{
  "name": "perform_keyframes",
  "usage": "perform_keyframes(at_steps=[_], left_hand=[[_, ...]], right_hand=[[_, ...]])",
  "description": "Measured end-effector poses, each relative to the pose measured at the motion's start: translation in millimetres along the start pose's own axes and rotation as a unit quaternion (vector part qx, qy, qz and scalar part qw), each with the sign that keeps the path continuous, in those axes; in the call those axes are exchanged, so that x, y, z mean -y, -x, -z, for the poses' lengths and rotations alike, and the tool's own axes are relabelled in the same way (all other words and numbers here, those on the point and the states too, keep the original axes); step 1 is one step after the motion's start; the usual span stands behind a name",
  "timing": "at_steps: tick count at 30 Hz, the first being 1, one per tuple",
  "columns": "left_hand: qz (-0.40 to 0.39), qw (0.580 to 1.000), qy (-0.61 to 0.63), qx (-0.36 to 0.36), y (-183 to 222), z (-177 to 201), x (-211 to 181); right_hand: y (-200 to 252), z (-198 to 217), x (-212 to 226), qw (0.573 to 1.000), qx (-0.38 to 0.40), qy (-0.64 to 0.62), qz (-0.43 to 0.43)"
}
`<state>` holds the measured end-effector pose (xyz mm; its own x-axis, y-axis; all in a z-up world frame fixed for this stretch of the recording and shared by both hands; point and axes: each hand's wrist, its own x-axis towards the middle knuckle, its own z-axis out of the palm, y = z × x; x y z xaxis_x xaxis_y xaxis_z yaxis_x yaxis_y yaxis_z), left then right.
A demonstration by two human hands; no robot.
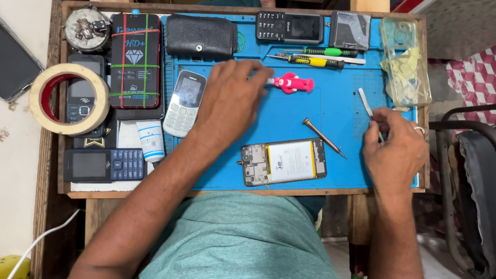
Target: The person uses a screwdriver to remove screws from the back of a small mobile phone, then sets the back cover aside. They then use the screwdriver to work on the internal components of a larger smartphone lying on the workbench.
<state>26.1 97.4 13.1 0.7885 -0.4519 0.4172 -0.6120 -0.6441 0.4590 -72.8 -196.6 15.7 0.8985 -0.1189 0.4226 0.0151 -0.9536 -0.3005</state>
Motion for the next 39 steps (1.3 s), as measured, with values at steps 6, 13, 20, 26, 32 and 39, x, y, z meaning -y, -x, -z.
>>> perform_keyframes(at_steps=[6, 13, 20, 26, 32, 39], left_hand=[[-0.123, 0.985, 0.107, 0.058, 16.2, -35.4, -33.1], [-0.143, 0.975, 0.142, 0.098, 8.0, -43.1, -44.4], [-0.089, 0.981, 0.14, 0.101, 11.6, -42.3, -42.2], [-0.056, 0.982, 0.167, 0.062, 14.8, -39.6, -33.4], [-0.042, 0.987, 0.144, 0.052, 13.5, -40.4, -30.6], [-0.03, 0.987, 0.143, 0.063, 12.5, -36.8, -31.2]], right_hand=[[4.5, -13.4, -0.7, 0.999, -0.027, 0.011, -0.032], [-6.6, -9.7, 10.8, 0.996, -0.024, 0.081, -0.025], [-7.3, -13.0, 10.3, 0.994, -0.029, 0.103, -0.021], [-2.9, -14.7, 14.1, 0.997, -0.019, 0.07, -0.036], [-6.7, -14.7, 17.7, 0.999, -0.027, 0.008, -0.039], [-5.8, -15.0, 19.4, 0.998, 0.009, -0.064, 0.006]])
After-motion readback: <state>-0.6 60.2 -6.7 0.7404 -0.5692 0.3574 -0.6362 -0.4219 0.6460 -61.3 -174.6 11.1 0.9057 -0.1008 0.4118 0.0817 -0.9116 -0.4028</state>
